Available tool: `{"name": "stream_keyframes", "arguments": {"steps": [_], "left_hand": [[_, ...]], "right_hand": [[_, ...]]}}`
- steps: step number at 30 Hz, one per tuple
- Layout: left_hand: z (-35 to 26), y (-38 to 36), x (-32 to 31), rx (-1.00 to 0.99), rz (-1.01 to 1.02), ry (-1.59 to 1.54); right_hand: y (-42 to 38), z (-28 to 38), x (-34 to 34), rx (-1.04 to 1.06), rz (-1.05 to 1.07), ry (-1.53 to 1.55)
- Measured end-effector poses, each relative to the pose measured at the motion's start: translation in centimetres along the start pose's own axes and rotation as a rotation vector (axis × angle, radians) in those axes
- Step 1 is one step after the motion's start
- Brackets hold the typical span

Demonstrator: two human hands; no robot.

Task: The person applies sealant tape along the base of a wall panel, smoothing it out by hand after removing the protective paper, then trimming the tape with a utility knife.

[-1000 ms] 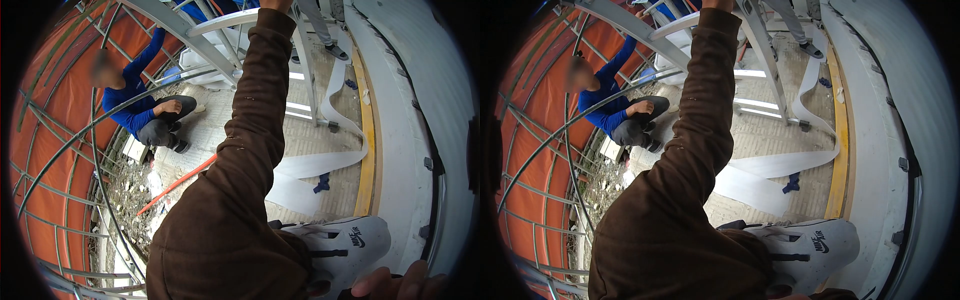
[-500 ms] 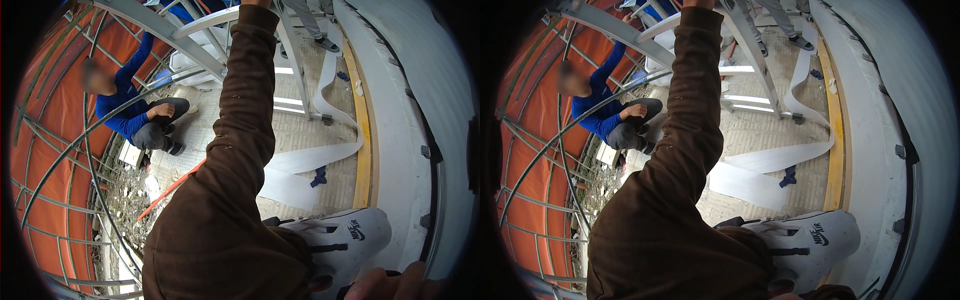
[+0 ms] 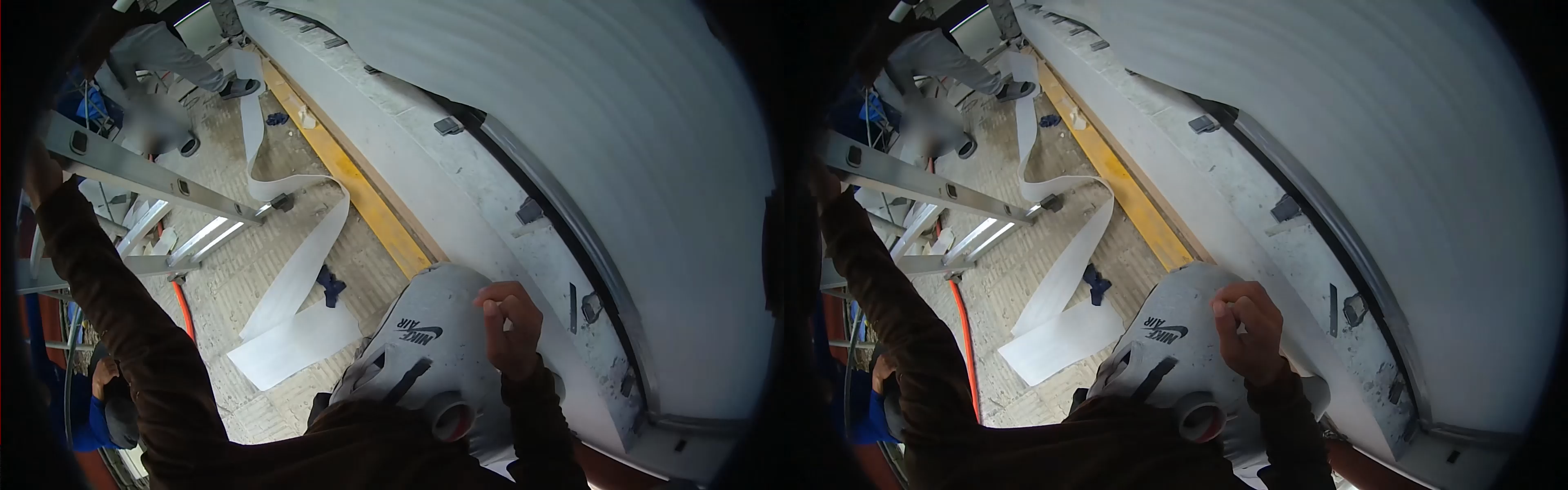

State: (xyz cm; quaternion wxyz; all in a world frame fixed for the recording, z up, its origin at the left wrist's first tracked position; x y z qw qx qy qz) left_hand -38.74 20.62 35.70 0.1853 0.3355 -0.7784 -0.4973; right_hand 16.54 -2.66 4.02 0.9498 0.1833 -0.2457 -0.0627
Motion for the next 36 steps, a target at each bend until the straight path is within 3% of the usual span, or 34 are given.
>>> {"name": "stream_keyframes", "arguments": {"steps": [4,6,9,15,19,33,35,36], "left_hand": [[-0.1,-0.5,-0.2,-0.025,-0.009,0.061],[0.2,-0.8,-0.4,-0.02,-0.005,0.079],[1.0,-0.7,-0.3,-0.015,0.003,0.091],[2.6,0.4,0.8,-0.023,0.021,0.115],[3.1,0.6,1.3,-0.024,0.024,0.119],[3.5,1.0,1.0,-0.149,0.144,0.199],[3.1,0.3,0.7,0.06,0.009,0.047],[3.3,0.5,0.6,0.064,-0.009,-0.051]], "right_hand": [[3.0,-1.7,2.4,0.031,-0.089,-0.384],[4.4,-4.2,2.7,0.005,0.104,-0.776],[8.3,-6.4,2.3,0.108,0.166,-1.039],[16.7,-10.0,0.3,0.279,0.228,-1.241],[20.9,-12.4,0.6,0.251,0.232,-1.402],[23.5,-12.9,-1.9,0.174,0.153,-1.29],[23.2,-12.7,-2.0,0.169,0.146,-1.274],[22.0,-12.4,-2.0,0.236,0.161,-1.262]]}}
Point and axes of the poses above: each hand's wrist, its own y-axis towards the middle knuckle, its own x-axis out of the back of the hand, z = x × y, the point moved 7 cm from there along y, towards the middle knuckle, and after that the axes turned 1 degree about -x, right-handed, at the moved point
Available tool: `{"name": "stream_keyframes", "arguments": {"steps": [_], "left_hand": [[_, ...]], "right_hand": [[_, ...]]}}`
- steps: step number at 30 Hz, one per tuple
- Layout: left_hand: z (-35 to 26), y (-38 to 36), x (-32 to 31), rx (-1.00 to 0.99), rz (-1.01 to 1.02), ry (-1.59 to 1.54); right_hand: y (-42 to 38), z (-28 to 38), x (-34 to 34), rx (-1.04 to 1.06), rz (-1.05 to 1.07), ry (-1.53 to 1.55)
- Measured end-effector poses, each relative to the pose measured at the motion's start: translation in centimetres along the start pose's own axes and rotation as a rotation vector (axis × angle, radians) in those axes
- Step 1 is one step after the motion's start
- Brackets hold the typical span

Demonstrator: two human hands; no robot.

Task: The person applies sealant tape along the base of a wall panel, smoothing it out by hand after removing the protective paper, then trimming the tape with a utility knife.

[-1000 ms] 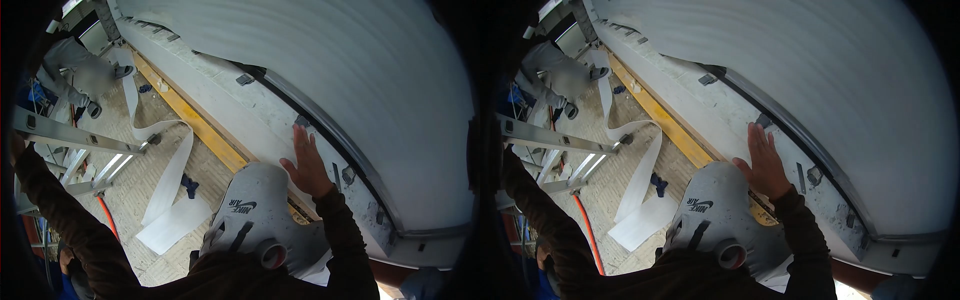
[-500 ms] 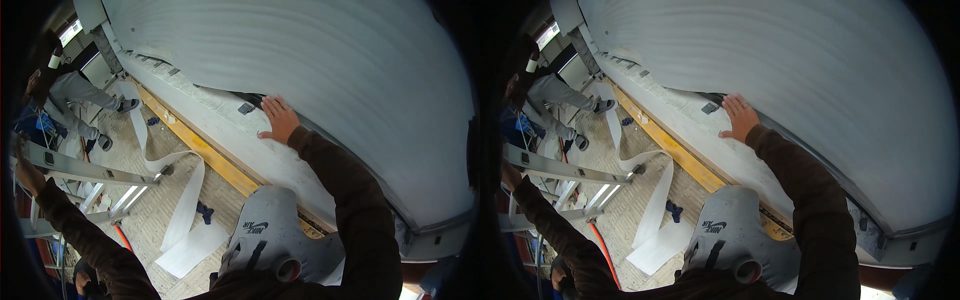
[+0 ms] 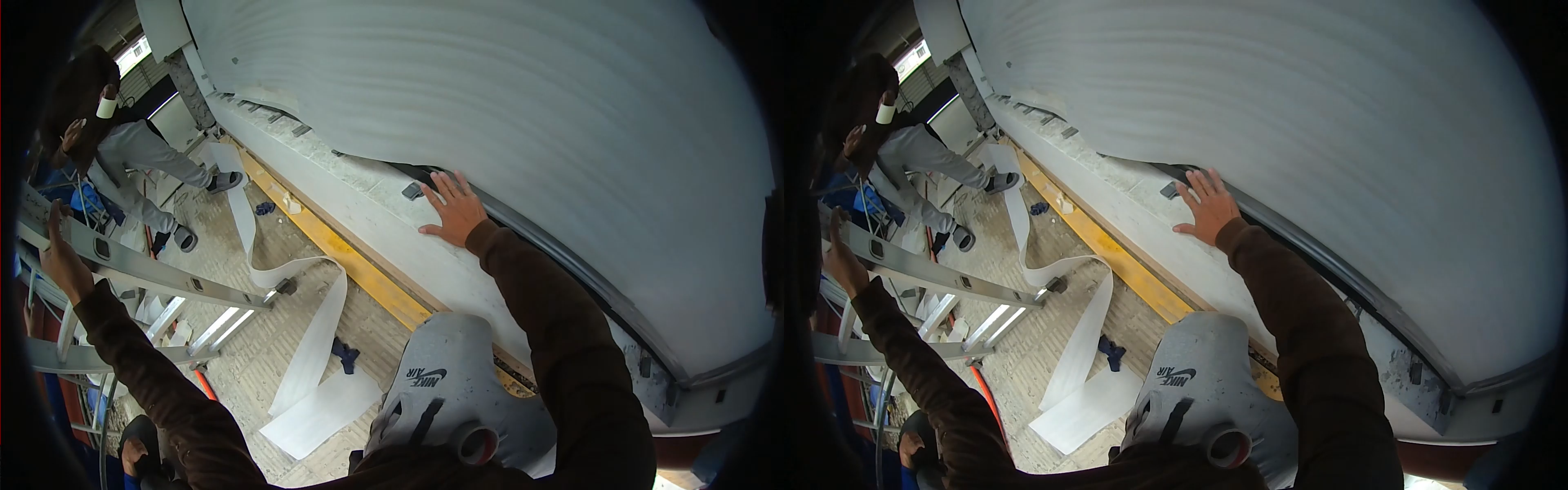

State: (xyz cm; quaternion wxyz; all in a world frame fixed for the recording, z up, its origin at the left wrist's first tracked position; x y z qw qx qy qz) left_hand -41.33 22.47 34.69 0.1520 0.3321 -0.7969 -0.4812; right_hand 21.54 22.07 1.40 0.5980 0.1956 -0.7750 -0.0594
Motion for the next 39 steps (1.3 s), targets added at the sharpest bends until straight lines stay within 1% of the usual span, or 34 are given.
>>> {"name": "stream_keyframes", "arguments": {"steps": [2,3,4,5,7,9,11,12,15,17,18,21,24,26,29,31,33,35,37,39], "left_hand": [[-0.5,-0.1,-0.2,-0.01,-0.009,0.019],[-0.6,-0.4,0.0,-0.022,-0.005,0.039],[-1.0,-0.1,0.2,-0.146,0.056,0.147],[-0.4,0.1,0.5,-0.138,0.06,0.146],[0.6,0.8,0.4,-0.121,0.074,0.015],[1.2,0.9,0.5,-0.114,0.082,0.025],[0.8,0.5,0.5,-0.032,0.032,-0.01],[0.8,0.6,0.7,-0.035,0.029,-0.007],[1.5,0.7,1.3,-0.058,0.062,0.076],[1.6,1.1,1.5,-0.178,0.127,0.175],[2.0,1.3,1.7,-0.189,0.125,0.187],[0.8,0.7,1.4,-0.167,0.089,0.172],[-0.8,-0.2,1.2,-0.147,0.053,0.16],[-1.8,-0.7,0.9,-0.126,0.028,0.157],[-3.0,-1.3,0.3,-0.087,0.012,0.158],[-3.3,-1.4,0.1,-0.284,0.045,0.097],[-5.1,-2.2,-0.2,-0.484,0.069,0.033],[-6.3,-2.9,-0.9,-0.253,-0.026,0.138],[-6.4,-2.7,-0.9,-0.233,-0.031,0.133],[-6.6,-2.8,-0.9,-0.198,-0.038,0.137]], "right_hand": [[-2.4,0.8,0.9,0.113,-0.018,0.024],[-2.8,0.8,1.3,0.124,-0.01,0.019],[-3.4,1.0,2.0,0.128,-0.023,0.022],[-3.8,1.0,2.3,0.128,-0.041,0.022],[-3.6,0.4,2.4,0.1,-0.022,-0.002],[-2.8,-0.4,2.4,0.077,-0.012,-0.02],[-2.1,-1.1,2.1,0.066,0.02,-0.063],[-1.6,-1.1,1.8,0.069,0.015,-0.061],[-0.7,-0.7,1.2,0.04,0.04,-0.078],[-0.3,-0.2,0.9,0.004,0.054,-0.126],[-0.2,-0.2,0.6,0.002,0.061,-0.127],[-0.2,-0.5,-0.2,-0.002,0.075,-0.095],[0.1,-0.3,-0.7,0.019,0.031,-0.116],[0.4,-0.3,-0.5,-0.007,0.01,-0.019],[1.4,0.1,0.3,-0.03,-0.018,0.003],[1.8,1.2,1.5,-0.058,-0.007,0.039],[1.8,2.2,3.9,-0.084,-0.005,0.067],[-0.9,5.5,7.8,0.08,-0.137,0.317],[-4.9,8.5,11.4,0.158,-0.268,0.56],[-9.2,10.1,10.7,0.145,-0.201,0.836]]}}
Point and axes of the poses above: each hand's wrist, its own y-axis towards the middle knuckle, its own x-axis out of the back of the hand, z = x × y, the point moved 7 cm from there along y, towards the middle knuckle, and after that the axes turned 1 degree about -x, right-handed, at the moved point
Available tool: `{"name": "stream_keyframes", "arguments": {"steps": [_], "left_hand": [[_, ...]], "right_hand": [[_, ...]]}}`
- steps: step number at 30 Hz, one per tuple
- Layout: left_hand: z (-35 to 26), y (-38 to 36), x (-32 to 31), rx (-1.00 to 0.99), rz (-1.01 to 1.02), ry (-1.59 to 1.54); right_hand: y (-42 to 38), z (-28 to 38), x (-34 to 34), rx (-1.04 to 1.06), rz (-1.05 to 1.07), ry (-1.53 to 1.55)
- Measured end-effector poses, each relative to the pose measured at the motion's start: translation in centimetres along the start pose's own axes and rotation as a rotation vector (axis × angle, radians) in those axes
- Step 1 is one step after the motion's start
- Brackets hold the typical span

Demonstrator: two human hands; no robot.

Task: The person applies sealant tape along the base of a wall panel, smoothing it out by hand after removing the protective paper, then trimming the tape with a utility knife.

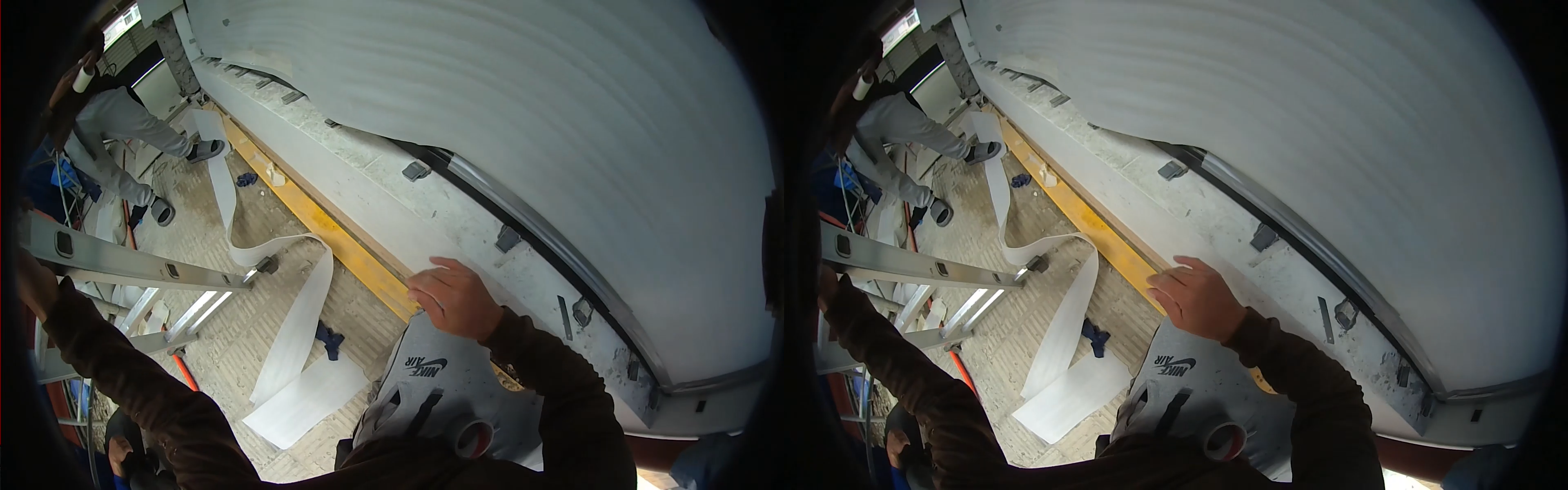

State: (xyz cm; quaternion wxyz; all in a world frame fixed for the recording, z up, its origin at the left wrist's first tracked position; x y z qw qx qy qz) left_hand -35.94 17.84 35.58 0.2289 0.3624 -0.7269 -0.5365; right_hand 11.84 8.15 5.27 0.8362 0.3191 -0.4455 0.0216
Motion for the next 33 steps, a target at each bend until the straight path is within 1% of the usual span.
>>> {"name": "stream_keyframes", "arguments": {"steps": [2,3,5,6,8,9,11,12,13,17,19,23,24,25,26,28,29,30,32,33], "left_hand": [[-0.3,0.2,-0.3,0.035,0.002,0.005],[-0.2,0.3,-0.5,0.06,-0.001,0.0],[-0.6,0.1,-0.5,0.095,0.042,0.008],[-0.8,-0.1,-0.6,0.123,0.078,0.023],[-1.4,-0.5,-1.0,0.151,0.06,0.057],[-1.3,-0.5,-1.0,0.129,0.04,0.021],[-1.3,-0.5,-0.7,0.08,0.021,0.017],[-1.4,-0.6,-0.6,0.058,0.016,0.017],[-1.0,-0.3,-0.2,0.05,0.024,0.021],[-0.8,0.0,0.1,0.019,0.031,0.051],[-0.8,0.1,0.3,0.007,0.035,0.068],[-0.3,0.3,-0.3,-0.004,0.079,0.128],[0.2,0.5,-0.1,-0.06,0.068,0.092],[-0.3,0.4,-0.3,-0.066,0.096,0.108],[-0.8,0.2,-0.5,-0.062,0.105,0.105],[-1.7,-0.3,-0.5,-0.002,0.041,0.211],[-1.3,-0.2,-0.4,-0.044,0.035,0.147],[-0.7,-0.1,-0.2,-0.042,0.035,0.148],[-0.2,0.3,0.0,-0.125,0.062,0.16],[0.7,0.8,0.3,-0.126,0.064,0.155]], "right_hand": [[-4.1,0.4,-0.1,-0.256,0.029,0.051],[-5.1,-0.2,0.4,-0.271,0.029,0.047],[-7.4,-2.8,0.1,-0.45,0.125,-0.01],[-7.3,-3.7,0.2,-0.458,0.128,-0.011],[-5.2,-6.4,2.2,-0.398,-0.017,-0.259],[-3.6,-6.9,2.9,-0.239,-0.137,-0.341],[-1.4,-8.1,3.0,-0.179,-0.147,-0.541],[-0.7,-9.4,2.5,-0.283,-0.038,-0.664],[0.5,-10.7,2.3,-0.538,0.343,-0.804],[4.2,-14.9,2.3,-0.496,0.313,-0.844],[5.5,-16.1,2.9,-0.544,0.337,-0.881],[5.9,-16.6,3.5,-0.582,0.428,-0.905],[6.0,-16.5,3.6,-0.608,0.444,-0.908],[6.1,-16.4,3.7,-0.637,0.459,-0.91],[6.1,-16.2,3.6,-0.644,0.466,-0.908],[6.3,-16.3,3.6,-0.67,0.481,-0.92],[6.5,-16.4,3.5,-0.67,0.484,-0.922],[6.5,-16.5,3.5,-0.667,0.487,-0.93],[6.6,-16.7,3.5,-0.676,0.491,-0.937],[6.8,-16.8,3.5,-0.679,0.504,-0.941]]}}
Point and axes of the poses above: each hand's wrist, its own y-axis towards the middle knuckle, its own x-axis out of the back of the hand, z = x × y, the point moved 7 cm from there along y, towards the middle knuckle, and after that the axes turned 1 degree about -x, right-handed, at the moved point
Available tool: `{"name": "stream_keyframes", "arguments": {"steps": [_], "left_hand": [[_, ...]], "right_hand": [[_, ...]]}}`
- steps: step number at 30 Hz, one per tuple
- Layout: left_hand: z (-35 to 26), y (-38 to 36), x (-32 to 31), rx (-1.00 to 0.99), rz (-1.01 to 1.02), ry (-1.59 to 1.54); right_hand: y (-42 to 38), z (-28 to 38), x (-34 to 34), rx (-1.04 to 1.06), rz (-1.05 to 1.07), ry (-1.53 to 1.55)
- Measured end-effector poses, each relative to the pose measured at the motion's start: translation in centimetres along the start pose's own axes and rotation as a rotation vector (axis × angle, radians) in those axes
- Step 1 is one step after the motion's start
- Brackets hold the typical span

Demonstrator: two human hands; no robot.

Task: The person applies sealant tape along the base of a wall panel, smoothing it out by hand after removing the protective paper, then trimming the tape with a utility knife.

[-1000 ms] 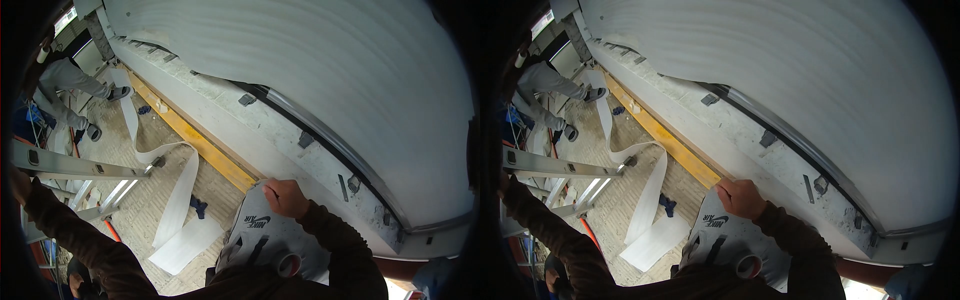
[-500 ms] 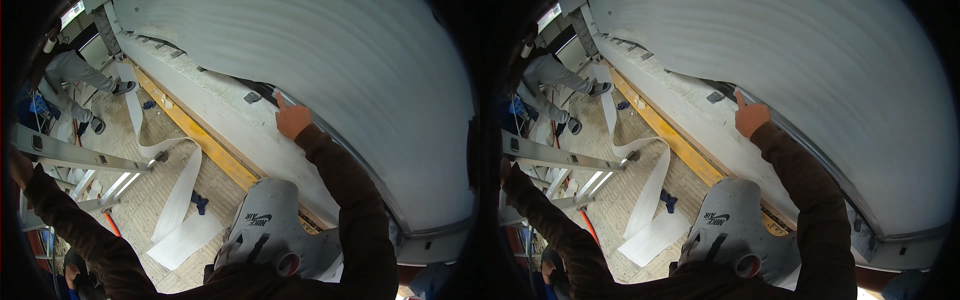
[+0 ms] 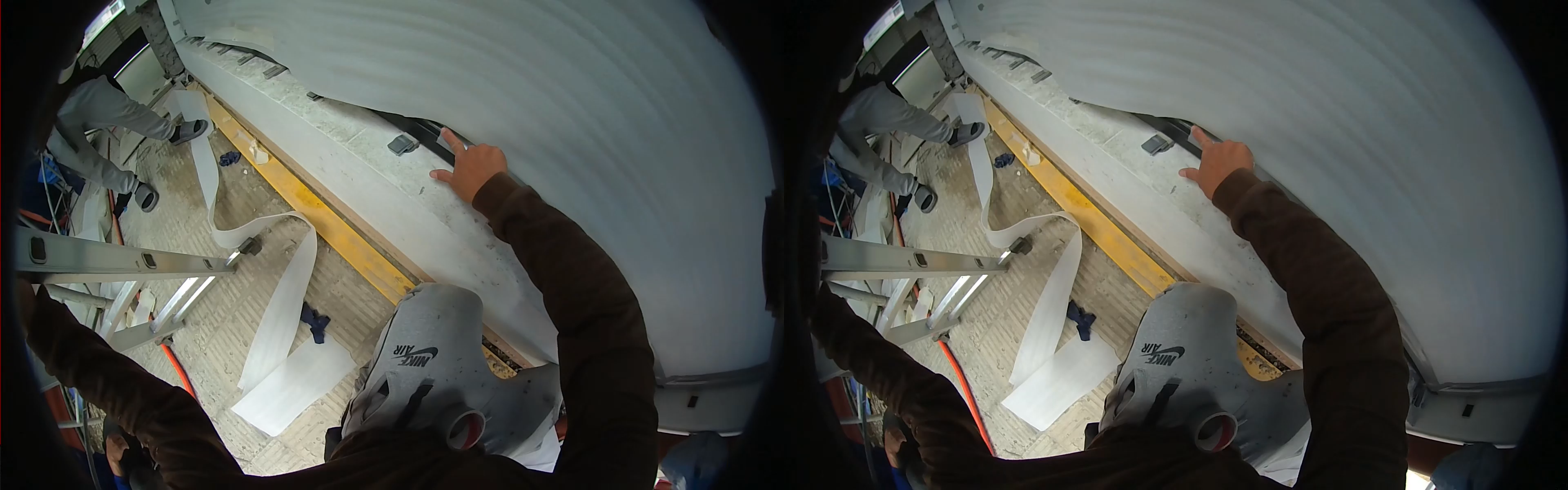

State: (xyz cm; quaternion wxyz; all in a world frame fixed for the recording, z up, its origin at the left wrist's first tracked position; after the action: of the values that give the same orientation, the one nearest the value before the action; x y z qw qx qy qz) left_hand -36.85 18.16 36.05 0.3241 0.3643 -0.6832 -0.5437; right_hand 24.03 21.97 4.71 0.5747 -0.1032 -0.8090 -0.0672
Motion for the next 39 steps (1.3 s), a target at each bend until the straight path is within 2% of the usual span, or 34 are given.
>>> {"name": "stream_keyframes", "arguments": {"steps": [3,6,11,12,15,19,23,25,26,27,29,32,33,35,37,39], "left_hand": [[1.5,0.6,-0.2,0.053,0.062,-0.11],[-0.8,-0.1,-0.7,0.057,0.001,-0.162],[-2.2,-1.0,-0.9,0.217,-0.048,-0.217],[-3.0,-0.9,-0.6,0.105,-0.125,-0.214],[-2.4,-1.1,-0.9,0.211,-0.058,-0.266],[-2.4,-0.7,-0.7,0.149,-0.032,-0.25],[-2.6,-1.0,-0.6,0.193,-0.064,-0.173],[-2.7,-1.5,-0.8,0.39,0.008,-0.12],[-3.5,-1.7,-0.7,0.301,-0.059,-0.093],[-3.0,-1.7,-0.8,0.303,-0.064,-0.09],[-3.5,-1.3,-0.6,0.098,-0.135,-0.168],[-4.6,-1.6,-0.7,0.019,-0.116,-0.181],[-4.4,-1.9,-0.5,0.025,-0.113,-0.187],[-3.4,-1.3,-1.0,0.178,-0.013,-0.266],[-2.7,-1.2,-0.9,0.186,0.033,-0.193],[-1.6,-1.0,-0.8,0.084,-0.053,-0.233]], "right_hand": [[0.7,0.3,0.3,-0.007,0.019,-0.012],[1.4,0.5,-0.3,-0.013,0.002,-0.029],[-0.4,0.6,0.3,0.027,0.0,-0.057],[-0.6,0.4,0.0,0.034,-0.013,-0.077],[-0.5,0.1,-0.3,0.034,-0.04,-0.121],[0.5,0.2,-0.1,-0.004,-0.013,-0.152],[0.5,0.9,-0.5,-0.05,0.037,-0.106],[0.2,1.6,-0.2,-0.017,-0.027,-0.025],[0.0,1.7,0.0,-0.017,-0.028,-0.031],[-0.3,2.3,0.2,0.029,-0.02,-0.033],[-0.2,2.5,0.1,0.074,-0.013,-0.032],[0.5,1.6,-0.3,0.051,0.02,-0.096],[0.8,2.2,-0.2,0.032,0.042,-0.092],[0.4,1.7,0.2,-0.013,0.051,-0.077],[0.1,1.3,-1.5,0.014,0.094,-0.11],[0.4,1.5,-2.7,0.033,0.076,-0.106]]}}
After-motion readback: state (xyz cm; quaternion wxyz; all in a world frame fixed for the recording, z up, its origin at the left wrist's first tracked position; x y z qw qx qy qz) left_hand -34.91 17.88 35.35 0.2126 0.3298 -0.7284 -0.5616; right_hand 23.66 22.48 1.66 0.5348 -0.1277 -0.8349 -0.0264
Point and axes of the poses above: each hand's wrist, its own y-axis towards the middle knuckle, its own x-axis out of the back of the hand, z = x × y, the point moved 7 cm from there along y, towards the middle knuckle, and after that the axes turned 1 degree about -x, right-handed, at the moved point
